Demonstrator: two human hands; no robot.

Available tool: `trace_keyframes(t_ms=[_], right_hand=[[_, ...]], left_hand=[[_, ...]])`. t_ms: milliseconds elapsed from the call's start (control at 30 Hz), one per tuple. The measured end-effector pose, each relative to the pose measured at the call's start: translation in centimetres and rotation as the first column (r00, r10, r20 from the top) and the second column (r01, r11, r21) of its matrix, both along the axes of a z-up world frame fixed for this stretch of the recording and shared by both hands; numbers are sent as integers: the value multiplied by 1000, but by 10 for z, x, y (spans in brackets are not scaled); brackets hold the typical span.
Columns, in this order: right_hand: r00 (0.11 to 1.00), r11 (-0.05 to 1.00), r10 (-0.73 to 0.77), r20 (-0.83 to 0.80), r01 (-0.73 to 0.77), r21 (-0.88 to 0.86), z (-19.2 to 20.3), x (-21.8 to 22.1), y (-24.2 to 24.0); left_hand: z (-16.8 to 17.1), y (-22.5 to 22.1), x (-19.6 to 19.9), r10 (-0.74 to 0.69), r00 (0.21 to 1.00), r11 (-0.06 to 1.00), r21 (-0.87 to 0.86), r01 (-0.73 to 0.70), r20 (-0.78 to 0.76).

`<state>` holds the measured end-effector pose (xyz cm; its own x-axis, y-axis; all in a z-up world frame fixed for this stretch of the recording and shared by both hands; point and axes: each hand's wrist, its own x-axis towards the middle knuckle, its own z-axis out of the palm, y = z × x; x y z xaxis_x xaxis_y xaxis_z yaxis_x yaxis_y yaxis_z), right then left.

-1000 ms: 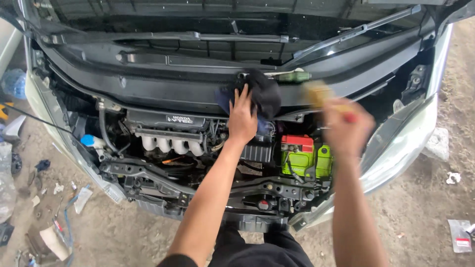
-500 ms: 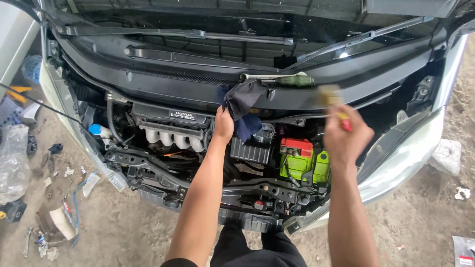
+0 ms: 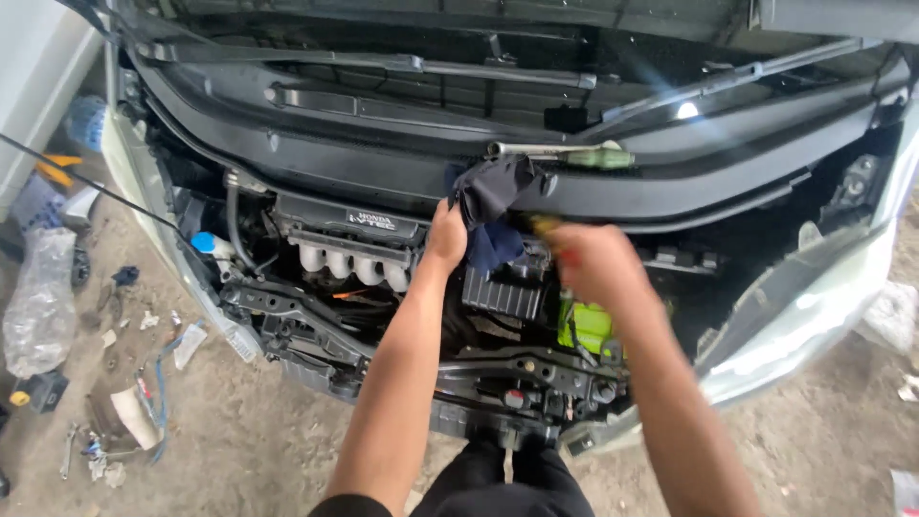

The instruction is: The person cleans the engine bay of a car using a brush and a cloth. They scrub various components, including the engine cover and battery area, while wiping away dust and debris with the cloth.

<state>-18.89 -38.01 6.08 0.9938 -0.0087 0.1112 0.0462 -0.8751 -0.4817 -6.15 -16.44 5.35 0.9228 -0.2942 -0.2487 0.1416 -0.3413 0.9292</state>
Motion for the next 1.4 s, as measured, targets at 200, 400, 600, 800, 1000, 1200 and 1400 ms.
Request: trace_keyframes(t_ms=[200, 400, 600, 800, 1000, 1200, 1400], right_hand=[[986, 986, -161, -50, 163, 33, 26, -26, -25], [997, 992, 57, -54, -62, -109, 60, -32, -28], [926, 912, -342, -161, 368, 179, 85, -57, -61], [893, 897, -418, -167, 435, 82, 67, -76, -74], [800, 911, -402, 446, 302, 280, 56, -69, -69], [372, 520, -802, 468, 820, 239, 24, -69, -70], [546, 562, -815, 193, 664, 493, 25, -67, -62]], left_hand=[[12, -8, 2, -58, 998, 976, -211, 56, -5], [22, -1, 0, -141, 987, 979, -137, 152, 82], [3, -1, 9, -142, 990, 968, -209, 140, 3], [1, 2, 16, -204, 978, 955, -214, 207, 36], [6, -3, 8, -170, 984, 957, -229, 179, 61], [1, 0, 12, -223, 974, 949, -220, 226, 35], [-3, -2, 11, -207, 973, 937, -265, 228, 104]])
